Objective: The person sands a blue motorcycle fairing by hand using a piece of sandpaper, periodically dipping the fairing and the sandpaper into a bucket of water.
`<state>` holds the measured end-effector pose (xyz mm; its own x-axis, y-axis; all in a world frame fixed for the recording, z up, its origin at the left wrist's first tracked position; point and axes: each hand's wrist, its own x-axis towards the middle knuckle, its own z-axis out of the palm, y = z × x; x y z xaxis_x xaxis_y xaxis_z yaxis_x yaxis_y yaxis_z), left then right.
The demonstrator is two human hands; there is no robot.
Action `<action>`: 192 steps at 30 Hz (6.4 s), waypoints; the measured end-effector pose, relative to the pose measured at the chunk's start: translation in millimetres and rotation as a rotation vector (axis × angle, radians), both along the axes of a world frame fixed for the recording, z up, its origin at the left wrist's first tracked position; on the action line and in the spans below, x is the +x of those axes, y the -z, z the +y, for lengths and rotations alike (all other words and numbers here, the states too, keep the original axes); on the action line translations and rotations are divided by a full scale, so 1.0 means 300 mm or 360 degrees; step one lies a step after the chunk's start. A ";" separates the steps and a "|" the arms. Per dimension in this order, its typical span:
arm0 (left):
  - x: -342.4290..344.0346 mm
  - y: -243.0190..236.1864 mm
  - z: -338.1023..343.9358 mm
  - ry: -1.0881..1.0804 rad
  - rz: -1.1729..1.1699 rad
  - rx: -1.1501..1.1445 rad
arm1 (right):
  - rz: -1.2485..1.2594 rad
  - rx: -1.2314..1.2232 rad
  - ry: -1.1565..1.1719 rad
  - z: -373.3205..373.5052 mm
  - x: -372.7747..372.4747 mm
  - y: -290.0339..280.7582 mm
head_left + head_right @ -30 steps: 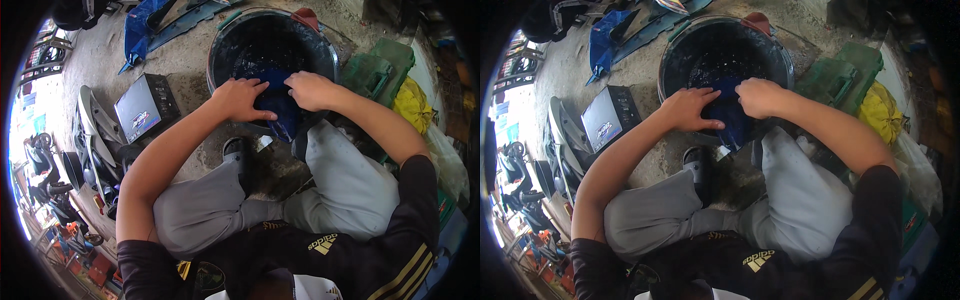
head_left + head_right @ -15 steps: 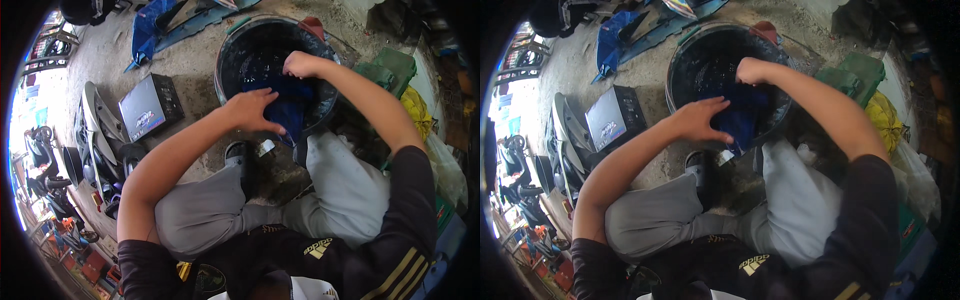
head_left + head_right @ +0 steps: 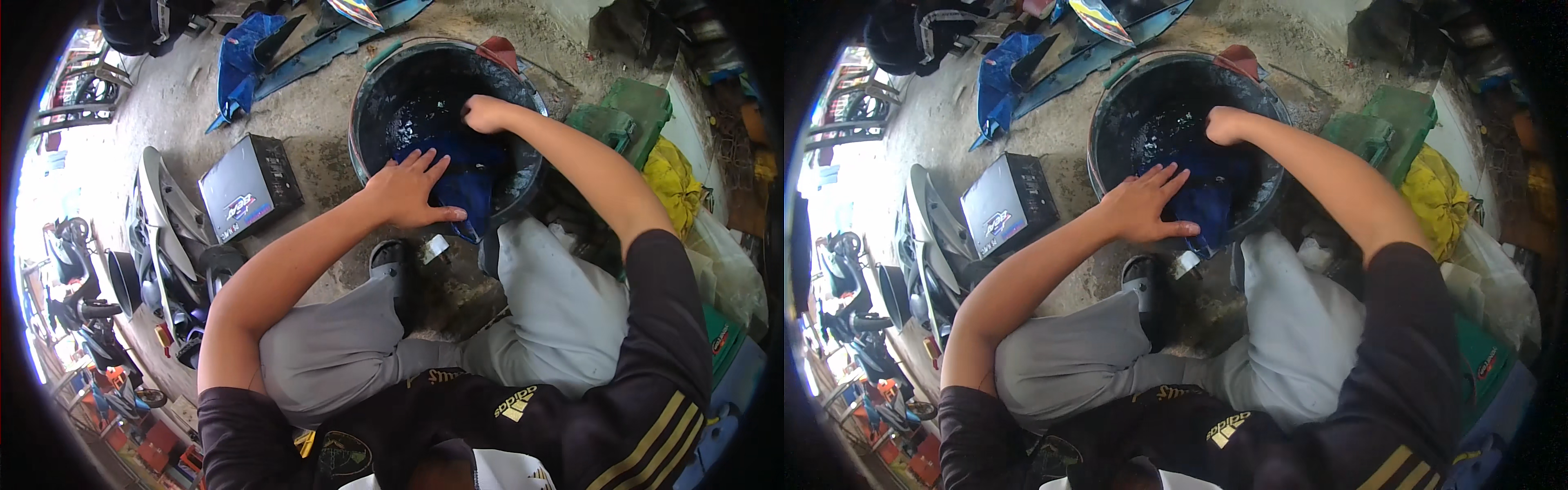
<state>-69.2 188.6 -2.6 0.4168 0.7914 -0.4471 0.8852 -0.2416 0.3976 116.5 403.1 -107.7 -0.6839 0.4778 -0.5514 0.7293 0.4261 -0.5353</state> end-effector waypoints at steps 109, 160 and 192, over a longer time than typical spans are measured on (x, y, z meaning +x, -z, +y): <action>0.000 0.125 0.014 -0.0376 -0.0156 -0.0161 | 0.0450 -0.1343 0.0585 -0.097 -0.011 -0.344; 0.008 0.033 0.001 -0.0263 -0.0130 -0.0160 | 0.0190 -0.1281 0.0150 -0.083 0.043 -0.477; 0.019 0.040 0.045 -0.0239 0.0060 -0.0445 | -0.0044 0.0182 -0.0286 -0.041 -0.016 -0.070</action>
